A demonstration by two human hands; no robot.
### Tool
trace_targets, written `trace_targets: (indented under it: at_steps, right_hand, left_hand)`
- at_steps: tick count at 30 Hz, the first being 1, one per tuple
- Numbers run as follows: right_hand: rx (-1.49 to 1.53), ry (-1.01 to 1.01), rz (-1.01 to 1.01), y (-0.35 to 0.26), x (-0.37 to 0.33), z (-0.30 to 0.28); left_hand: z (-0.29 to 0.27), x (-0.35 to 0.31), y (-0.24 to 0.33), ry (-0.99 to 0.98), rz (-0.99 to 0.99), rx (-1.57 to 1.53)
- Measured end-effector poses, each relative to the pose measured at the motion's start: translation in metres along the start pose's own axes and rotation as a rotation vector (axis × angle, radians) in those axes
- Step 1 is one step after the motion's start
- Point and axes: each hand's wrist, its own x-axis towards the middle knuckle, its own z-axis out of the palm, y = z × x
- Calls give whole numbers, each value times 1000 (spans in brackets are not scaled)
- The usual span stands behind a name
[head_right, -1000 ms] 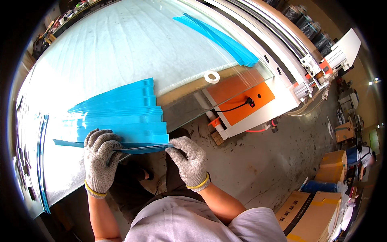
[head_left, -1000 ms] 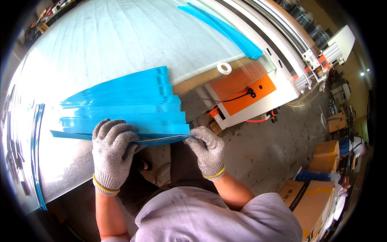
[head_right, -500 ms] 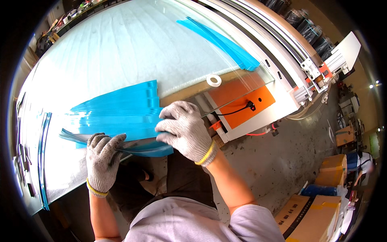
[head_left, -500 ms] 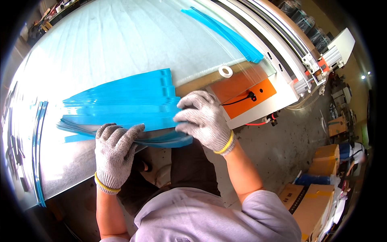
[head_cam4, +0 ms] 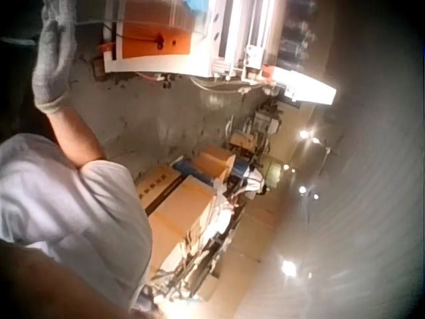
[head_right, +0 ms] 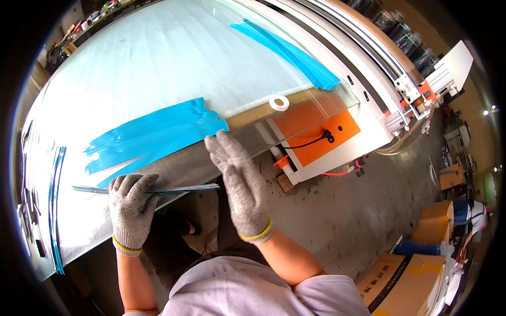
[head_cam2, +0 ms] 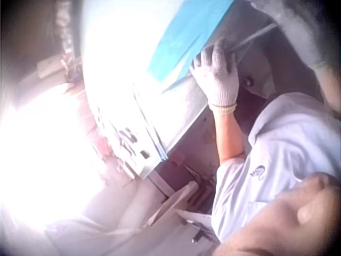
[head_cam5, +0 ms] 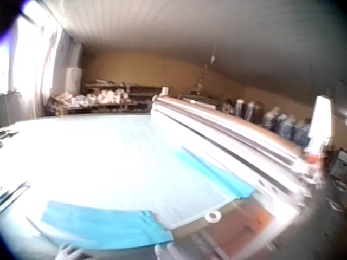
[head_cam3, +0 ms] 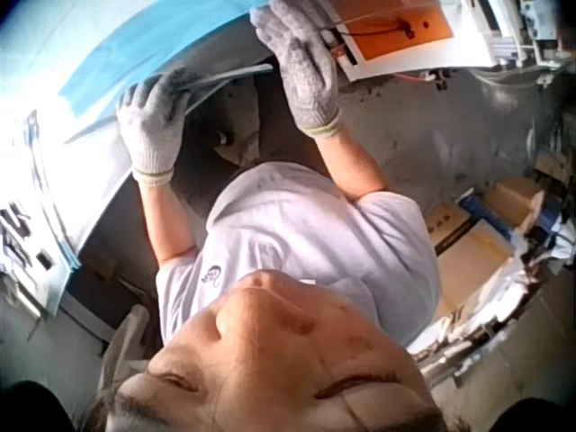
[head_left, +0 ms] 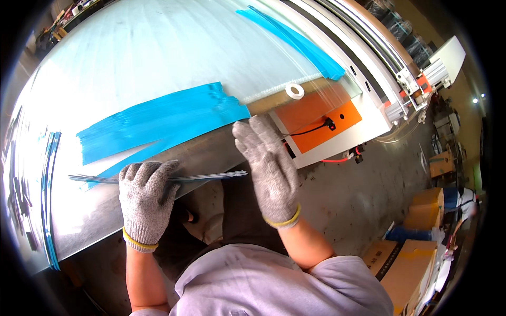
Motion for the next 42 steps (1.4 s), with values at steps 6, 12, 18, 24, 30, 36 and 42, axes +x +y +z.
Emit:
trace_targets:
  at_steps: [6, 12, 18, 24, 30, 36, 42]
  right_hand:
    - [100, -120, -9, 12, -3, 20]
    - [-606, -46, -47, -3, -15, 9]
    - [-699, -53, -132, -5, -19, 23]
    - [-603, 120, 5, -6, -20, 23]
    - [-575, 122, 62, -2, -25, 16]
    - [-596, 162, 13, -9, -24, 27]
    - [-544, 202, 70, -8, -27, 32]
  left_hand:
    - [-1, 0, -1, -2, 27, -4]
    - [-1, -8, -9, 76, 74, -146]
    - [-1, -6, -5, 112, 62, -138]
    - [-2, -4, -7, 112, 33, -129]
    - [-5, -6, -8, 180, 10, -199]
    - [-4, -6, -6, 171, -27, -197]
    - [-4, -6, -7, 185, -49, -242]
